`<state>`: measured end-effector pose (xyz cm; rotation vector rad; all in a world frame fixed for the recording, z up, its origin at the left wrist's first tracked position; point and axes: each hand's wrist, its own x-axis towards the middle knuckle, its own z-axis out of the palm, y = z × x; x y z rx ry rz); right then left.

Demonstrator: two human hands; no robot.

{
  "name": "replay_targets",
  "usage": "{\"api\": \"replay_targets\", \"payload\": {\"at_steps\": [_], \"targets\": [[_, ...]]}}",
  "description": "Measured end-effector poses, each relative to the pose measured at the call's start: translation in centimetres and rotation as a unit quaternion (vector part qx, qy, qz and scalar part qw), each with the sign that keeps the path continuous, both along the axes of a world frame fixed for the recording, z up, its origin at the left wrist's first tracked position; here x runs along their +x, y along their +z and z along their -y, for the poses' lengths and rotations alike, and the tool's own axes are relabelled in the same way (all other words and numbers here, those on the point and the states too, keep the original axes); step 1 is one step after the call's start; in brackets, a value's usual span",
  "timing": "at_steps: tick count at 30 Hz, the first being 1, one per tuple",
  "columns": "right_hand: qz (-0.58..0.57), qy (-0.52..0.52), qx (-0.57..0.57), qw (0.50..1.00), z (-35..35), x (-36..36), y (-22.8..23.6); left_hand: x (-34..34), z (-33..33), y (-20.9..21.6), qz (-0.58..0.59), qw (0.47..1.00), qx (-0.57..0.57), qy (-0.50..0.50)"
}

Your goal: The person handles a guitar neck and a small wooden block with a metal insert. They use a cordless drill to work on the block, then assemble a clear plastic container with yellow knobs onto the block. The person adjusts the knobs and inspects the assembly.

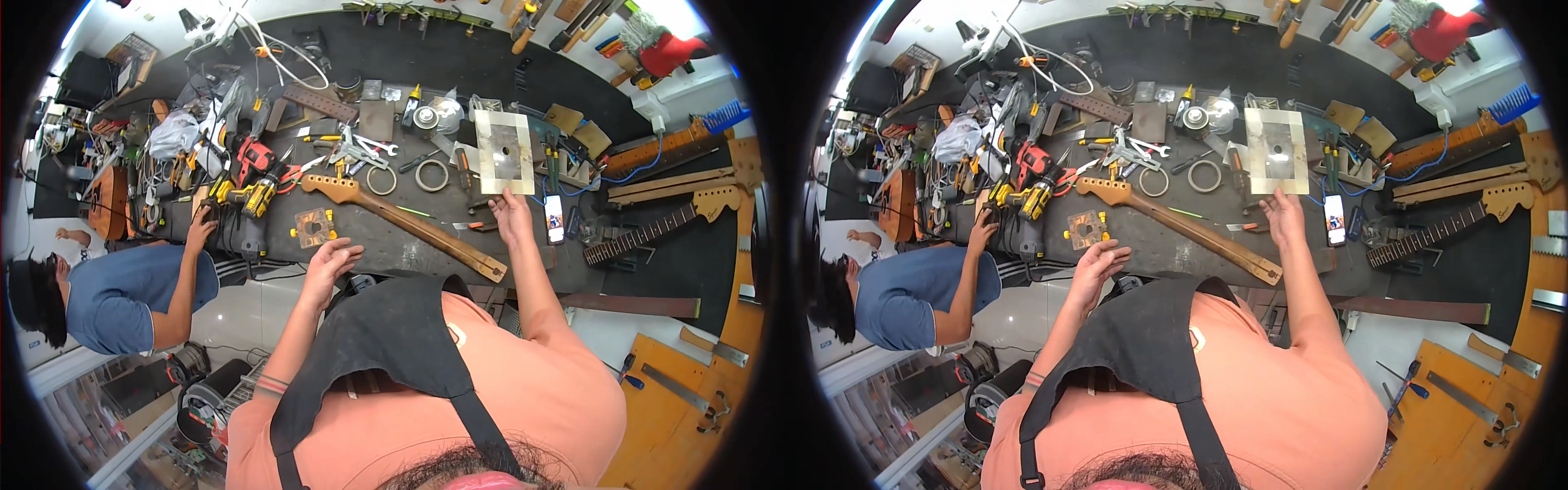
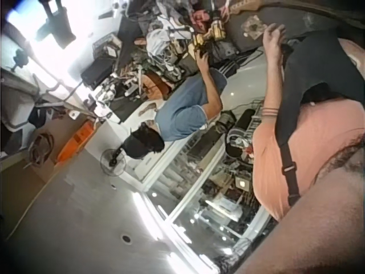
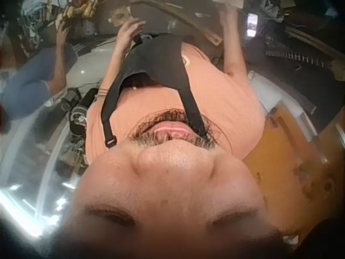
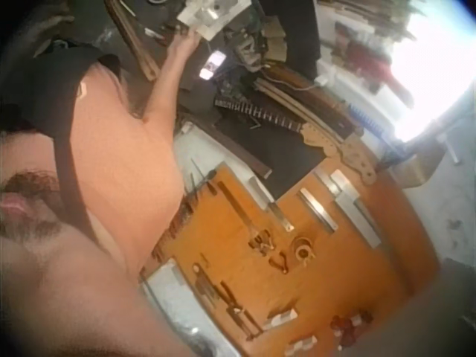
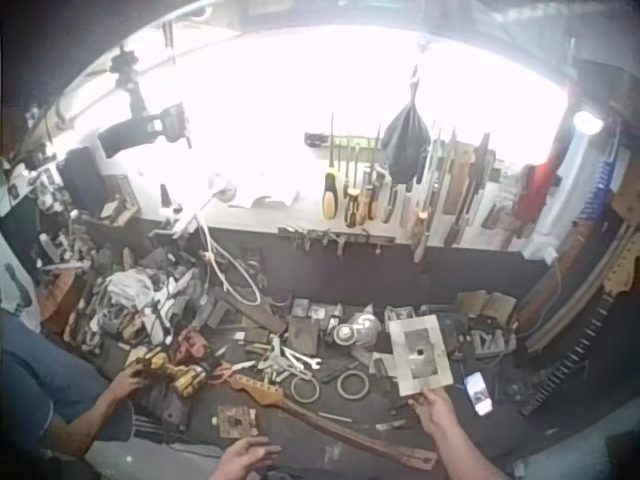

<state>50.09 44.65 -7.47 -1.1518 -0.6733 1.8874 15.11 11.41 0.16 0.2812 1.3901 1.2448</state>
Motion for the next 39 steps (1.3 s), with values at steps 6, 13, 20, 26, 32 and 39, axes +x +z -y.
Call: {"api": "replay_targets", "payload": {"at_steps": [6, 13, 20, 26, 32, 39], "targets": [[0.004, -0.044, -0.026, 0.999, -3.7, 0.2, -4.7, -0.1, -0.2, -0.8, 0.005, 1.0, -0.026, 0.0], [-0.003, -0.024, -0.048, 0.999, -4.9, -1.5, -6.4, 1.0, 1.0, -2.0, 0.006, 0.998, -0.054, 0.017], [0.033, 0.011, -0.05, 0.998, -5.2, -1.5, -7.5, 1.3, 1.6, -2.9, 0.006, 0.998, -0.065, 0.023], [0.06, 0.086, -0.079, 0.991, -6.0, -1.0, -6.2, 1.2, 1.8, -2.9, 0.003, 0.997, -0.076, 0.033], [0.026, 0.159, -0.109, 0.981, -7.0, 0.9, -4.8, 1.5, 2.1, -3.0, 0.007, 0.996, -0.079, 0.041], [0.138, 0.196, -0.12, 0.963, -5.6, 2.6, -3.1, 2.1, 3.2, -3.7, 0.007, 0.996, -0.079, 0.041]]}}
